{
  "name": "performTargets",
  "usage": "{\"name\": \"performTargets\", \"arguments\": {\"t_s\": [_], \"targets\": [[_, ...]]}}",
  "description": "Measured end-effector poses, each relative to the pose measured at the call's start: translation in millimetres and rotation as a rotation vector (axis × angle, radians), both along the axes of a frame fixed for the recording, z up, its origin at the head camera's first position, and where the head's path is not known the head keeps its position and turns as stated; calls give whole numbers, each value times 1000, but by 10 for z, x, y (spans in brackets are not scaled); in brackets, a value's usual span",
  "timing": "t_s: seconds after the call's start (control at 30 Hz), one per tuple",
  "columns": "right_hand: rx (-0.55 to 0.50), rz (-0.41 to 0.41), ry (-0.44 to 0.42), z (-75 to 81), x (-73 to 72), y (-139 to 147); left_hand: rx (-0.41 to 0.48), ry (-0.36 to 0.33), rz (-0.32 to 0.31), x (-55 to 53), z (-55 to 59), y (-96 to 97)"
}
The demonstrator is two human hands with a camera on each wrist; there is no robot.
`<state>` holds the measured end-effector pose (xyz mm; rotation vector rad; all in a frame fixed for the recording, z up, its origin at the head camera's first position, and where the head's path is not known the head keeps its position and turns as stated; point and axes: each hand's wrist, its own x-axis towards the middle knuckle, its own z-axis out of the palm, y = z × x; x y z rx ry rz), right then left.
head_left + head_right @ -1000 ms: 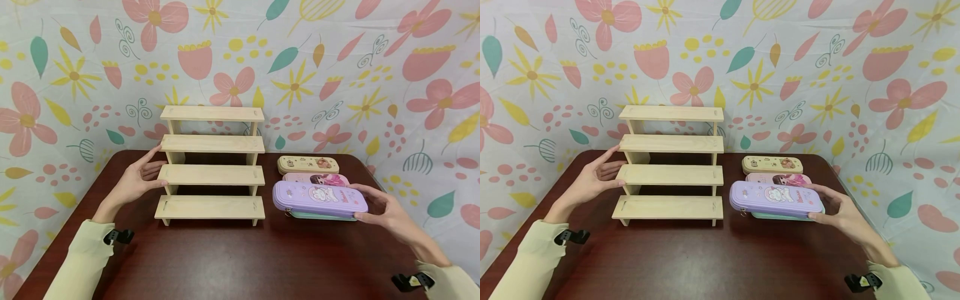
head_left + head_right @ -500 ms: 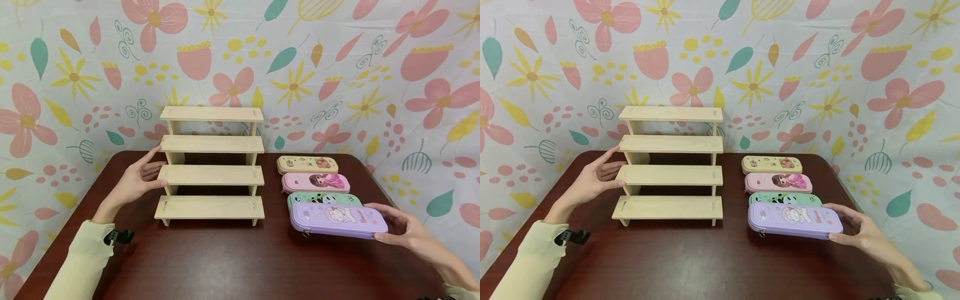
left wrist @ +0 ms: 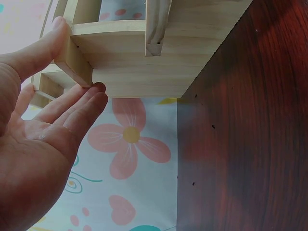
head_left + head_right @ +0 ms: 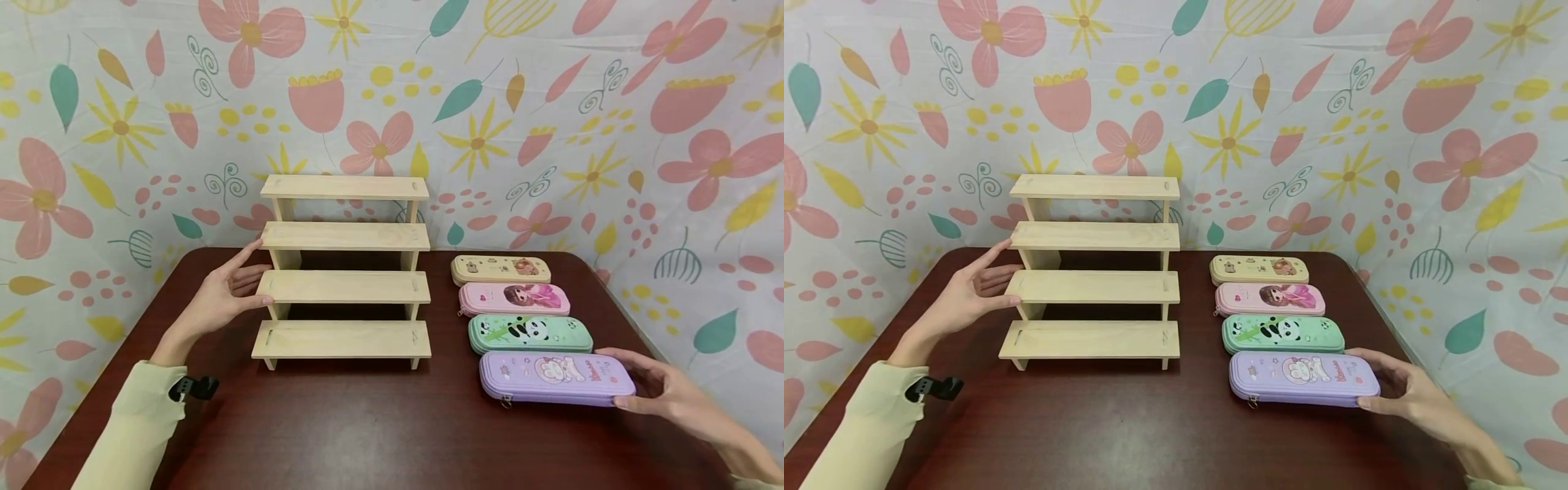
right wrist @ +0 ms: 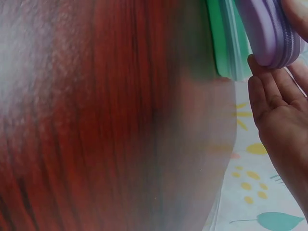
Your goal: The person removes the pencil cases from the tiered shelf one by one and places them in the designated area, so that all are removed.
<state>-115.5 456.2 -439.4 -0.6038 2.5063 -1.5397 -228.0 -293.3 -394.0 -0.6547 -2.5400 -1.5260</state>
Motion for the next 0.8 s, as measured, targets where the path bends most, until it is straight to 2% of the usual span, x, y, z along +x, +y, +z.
{"name": "performTargets", "arguments": {"t_s": [0.5,0.8], "targets": [[89,-16,29,-73,-75,62,18,-9,-5,-2,4,3],[234,-68,63,-103,-114,73,19,-13,-5,1,10,5]]}}
